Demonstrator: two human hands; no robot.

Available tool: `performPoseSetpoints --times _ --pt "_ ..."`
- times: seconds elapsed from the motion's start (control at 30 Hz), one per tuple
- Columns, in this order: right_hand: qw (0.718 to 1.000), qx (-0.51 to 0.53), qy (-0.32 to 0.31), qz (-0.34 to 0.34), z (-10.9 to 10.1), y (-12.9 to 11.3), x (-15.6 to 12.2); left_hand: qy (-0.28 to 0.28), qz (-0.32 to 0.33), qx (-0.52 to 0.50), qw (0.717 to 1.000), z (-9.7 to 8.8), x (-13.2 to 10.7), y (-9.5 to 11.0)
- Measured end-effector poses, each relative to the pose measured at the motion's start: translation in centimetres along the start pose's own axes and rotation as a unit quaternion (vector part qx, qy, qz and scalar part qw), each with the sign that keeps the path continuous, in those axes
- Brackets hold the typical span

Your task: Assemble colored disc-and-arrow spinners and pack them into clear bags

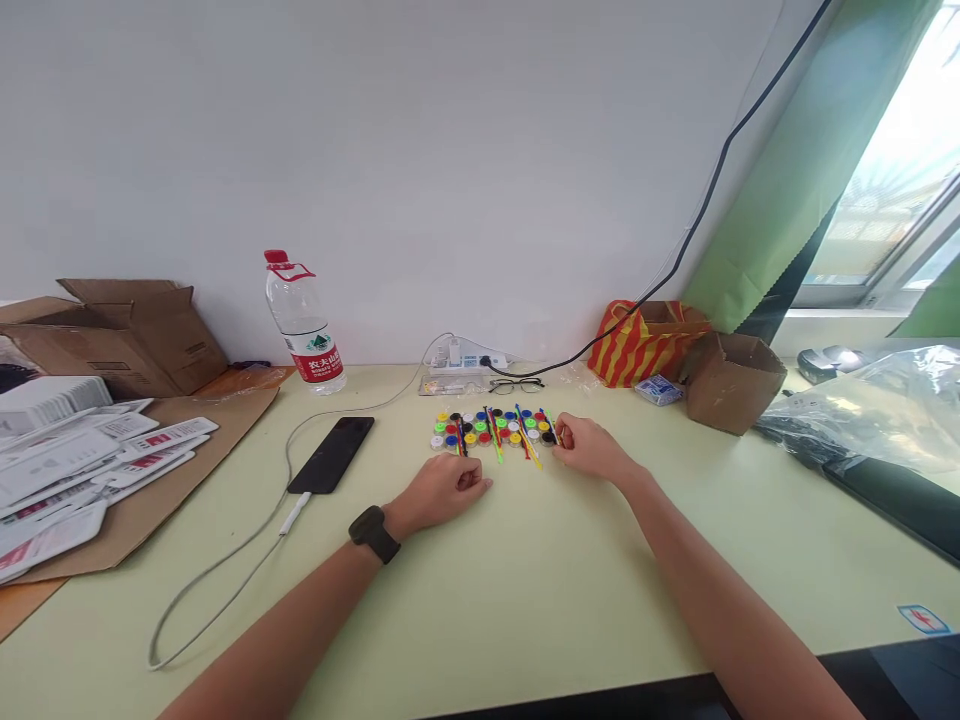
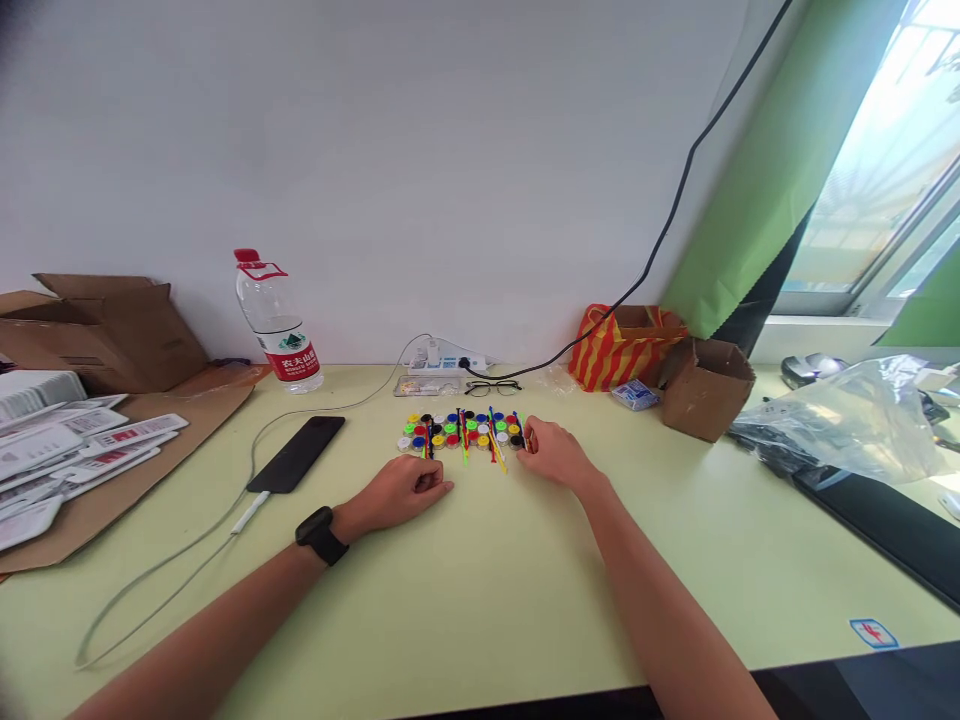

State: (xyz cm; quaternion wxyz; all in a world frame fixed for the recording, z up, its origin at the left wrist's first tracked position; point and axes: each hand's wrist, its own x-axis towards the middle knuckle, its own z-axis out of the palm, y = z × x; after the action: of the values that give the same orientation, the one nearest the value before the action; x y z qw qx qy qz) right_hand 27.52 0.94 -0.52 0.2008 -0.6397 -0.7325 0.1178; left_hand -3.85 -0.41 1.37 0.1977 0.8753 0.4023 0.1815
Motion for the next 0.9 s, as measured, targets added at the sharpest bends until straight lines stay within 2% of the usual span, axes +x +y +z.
performPoseSetpoints --times 0.33,0.9 --pt "0.999 -0.016 0.022 0.025 0.3 0.5 0.2 -0.006 -0.005 0.012 1.000 0.1 0.0 -0.1" --pt "0.995 -0.056 0.078 -0.005 2.0 0.5 0.8 -0.016 -0.009 0.024 1.000 0.1 0.0 0.0"
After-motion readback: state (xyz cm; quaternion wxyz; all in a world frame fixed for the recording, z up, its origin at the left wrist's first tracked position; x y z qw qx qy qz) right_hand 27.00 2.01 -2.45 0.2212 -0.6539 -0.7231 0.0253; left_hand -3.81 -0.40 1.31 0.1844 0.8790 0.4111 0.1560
